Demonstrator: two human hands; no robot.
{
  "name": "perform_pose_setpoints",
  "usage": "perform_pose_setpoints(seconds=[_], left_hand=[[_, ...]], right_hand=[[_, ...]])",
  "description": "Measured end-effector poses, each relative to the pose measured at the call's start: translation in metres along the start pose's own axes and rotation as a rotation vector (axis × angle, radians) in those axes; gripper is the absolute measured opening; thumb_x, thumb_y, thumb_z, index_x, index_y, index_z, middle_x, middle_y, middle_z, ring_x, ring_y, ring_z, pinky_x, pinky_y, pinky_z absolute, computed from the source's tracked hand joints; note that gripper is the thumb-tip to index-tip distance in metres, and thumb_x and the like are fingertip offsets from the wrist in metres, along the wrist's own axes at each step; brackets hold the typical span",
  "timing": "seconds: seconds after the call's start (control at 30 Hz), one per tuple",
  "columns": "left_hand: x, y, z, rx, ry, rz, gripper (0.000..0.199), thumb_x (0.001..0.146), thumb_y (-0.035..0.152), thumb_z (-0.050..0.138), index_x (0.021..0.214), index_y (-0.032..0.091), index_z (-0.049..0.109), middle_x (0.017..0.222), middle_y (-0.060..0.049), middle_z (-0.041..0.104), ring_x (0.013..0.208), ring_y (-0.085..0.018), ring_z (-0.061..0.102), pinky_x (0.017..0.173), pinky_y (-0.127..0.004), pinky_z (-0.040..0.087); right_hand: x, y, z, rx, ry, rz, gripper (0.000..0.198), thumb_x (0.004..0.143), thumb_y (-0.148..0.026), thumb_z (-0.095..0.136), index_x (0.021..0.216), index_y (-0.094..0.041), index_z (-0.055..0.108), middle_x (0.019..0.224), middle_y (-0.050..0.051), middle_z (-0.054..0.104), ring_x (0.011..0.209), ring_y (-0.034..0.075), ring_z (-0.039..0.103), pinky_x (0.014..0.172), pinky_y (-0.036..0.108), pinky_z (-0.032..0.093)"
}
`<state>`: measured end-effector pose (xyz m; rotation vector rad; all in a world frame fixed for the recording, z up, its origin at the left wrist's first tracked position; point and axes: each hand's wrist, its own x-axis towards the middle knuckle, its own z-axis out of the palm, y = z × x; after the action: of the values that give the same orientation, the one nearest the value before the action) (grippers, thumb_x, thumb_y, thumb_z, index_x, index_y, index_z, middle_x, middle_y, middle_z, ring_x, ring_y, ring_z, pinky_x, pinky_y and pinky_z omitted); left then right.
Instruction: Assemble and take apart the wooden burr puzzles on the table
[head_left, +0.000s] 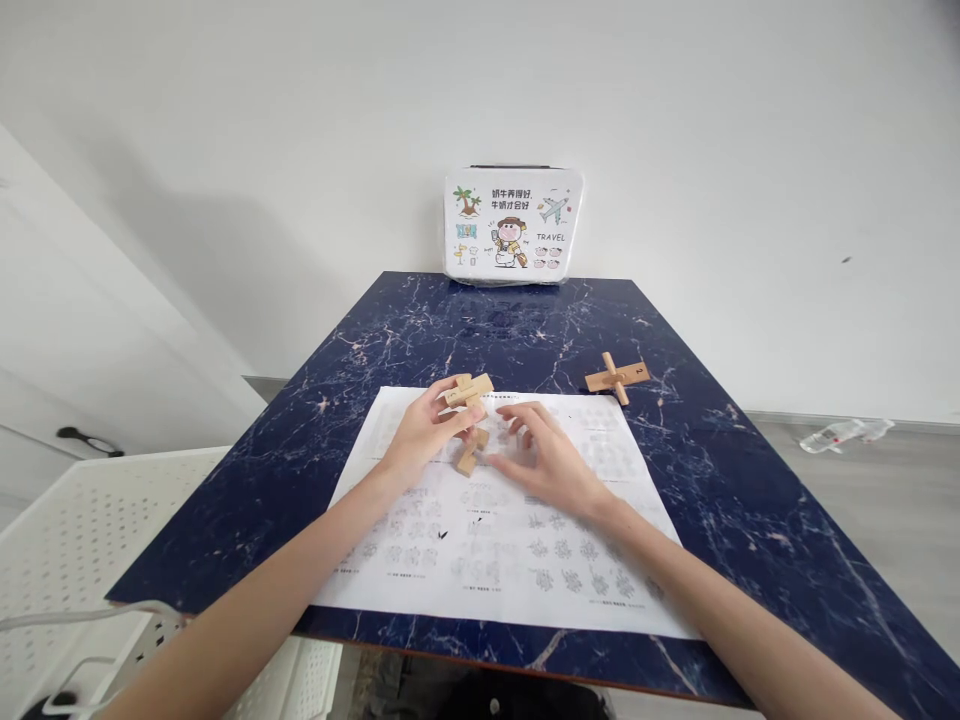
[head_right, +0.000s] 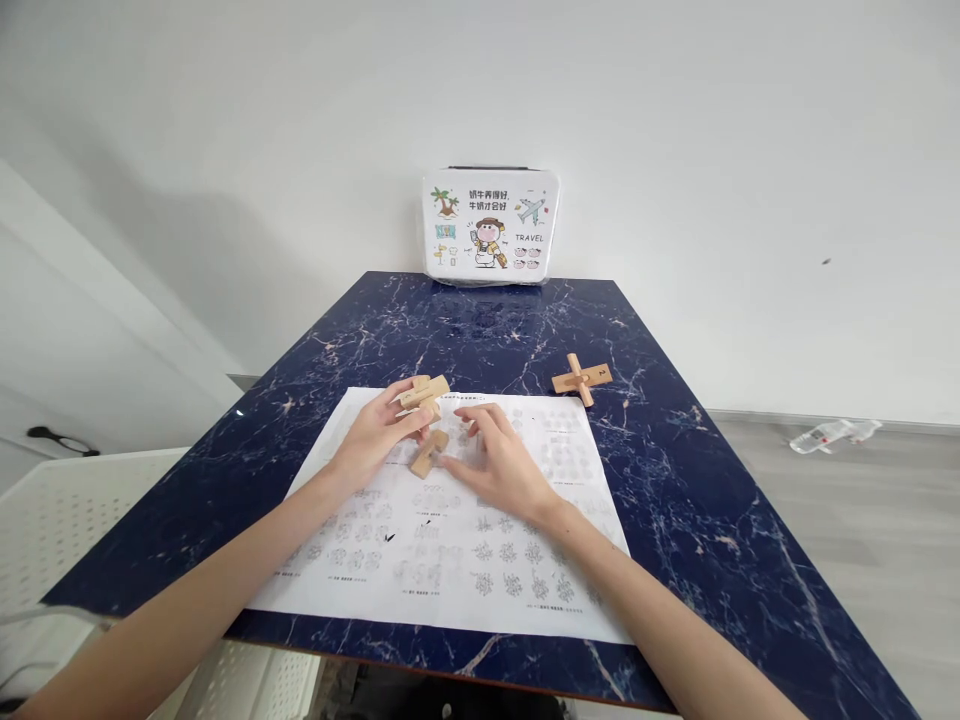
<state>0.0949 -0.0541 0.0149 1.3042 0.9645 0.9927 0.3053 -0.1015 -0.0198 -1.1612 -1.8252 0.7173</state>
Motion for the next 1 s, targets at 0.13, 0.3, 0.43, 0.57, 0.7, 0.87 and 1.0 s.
perform_pose_setpoints(seconds=[0.13,0.3,0.43,0.57,0.7,0.87,1.0], left_hand=[[-0.003,0.005,-0.002,0.062,-0.039,0.026,0.06,0.081,0.04,0.086,0.132,0.023,0.06,0.109,-0.006,0.072,0.064,-0.011,0.062,0.066,-0.03,0.054],[-0.001,0.0,-0.001,0.109,-0.002,0.048,0.064,0.079,0.038,0.087,0.134,0.024,0.058,0.112,-0.007,0.071,0.068,-0.011,0.061,0.059,-0.026,0.05],[0.0,0.0,0.0,0.143,0.047,0.063,0.067,0.079,0.039,0.087,0.137,0.024,0.057,0.12,-0.009,0.07,0.078,-0.015,0.064,0.059,-0.025,0.052],[0.0,0.002,0.0,0.162,0.066,0.079,0.064,0.08,0.04,0.086,0.135,0.025,0.058,0.122,-0.01,0.07,0.078,-0.015,0.065,0.059,-0.025,0.053],[0.002,0.001,-0.002,0.148,0.131,0.1,0.067,0.078,0.039,0.087,0.136,0.024,0.057,0.123,-0.011,0.071,0.087,-0.018,0.068,0.057,-0.023,0.052],[0.006,0.001,-0.005,0.103,0.244,0.103,0.065,0.077,0.036,0.087,0.133,0.021,0.059,0.122,-0.01,0.072,0.096,-0.02,0.069,0.065,-0.024,0.056],[0.005,0.0,-0.006,0.117,0.155,0.062,0.065,0.079,0.036,0.086,0.136,0.023,0.057,0.124,-0.011,0.072,0.096,-0.021,0.072,0.069,-0.028,0.058]], right_hand=[[-0.001,0.003,0.002,-0.128,-0.095,-0.228,0.058,0.095,-0.031,0.07,0.149,-0.033,0.048,0.148,0.01,0.055,0.137,0.033,0.05,0.113,0.056,0.046],[-0.002,0.003,0.004,-0.172,-0.159,-0.252,0.027,0.102,-0.021,0.058,0.127,-0.03,0.063,0.119,0.008,0.069,0.114,0.029,0.063,0.099,0.051,0.054],[-0.005,-0.003,0.005,-0.153,-0.192,-0.302,0.041,0.098,-0.024,0.065,0.138,-0.029,0.057,0.135,0.011,0.062,0.124,0.031,0.06,0.104,0.052,0.052],[-0.004,-0.009,0.003,-0.119,-0.229,-0.302,0.024,0.1,-0.025,0.063,0.124,-0.029,0.065,0.126,0.009,0.067,0.118,0.029,0.062,0.101,0.051,0.052],[-0.002,-0.015,-0.001,0.073,-0.261,-0.1,0.01,0.1,-0.031,0.063,0.105,-0.026,0.068,0.1,0.005,0.073,0.087,0.022,0.066,0.081,0.04,0.056],[0.002,-0.016,-0.007,0.456,-0.216,0.119,0.03,0.097,-0.043,0.065,0.122,-0.026,0.066,0.091,0.002,0.072,0.076,0.017,0.066,0.077,0.037,0.058],[0.006,-0.01,-0.012,0.585,-0.125,0.223,0.035,0.098,-0.049,0.066,0.124,-0.027,0.07,0.093,0.004,0.075,0.088,0.02,0.073,0.095,0.044,0.058]])
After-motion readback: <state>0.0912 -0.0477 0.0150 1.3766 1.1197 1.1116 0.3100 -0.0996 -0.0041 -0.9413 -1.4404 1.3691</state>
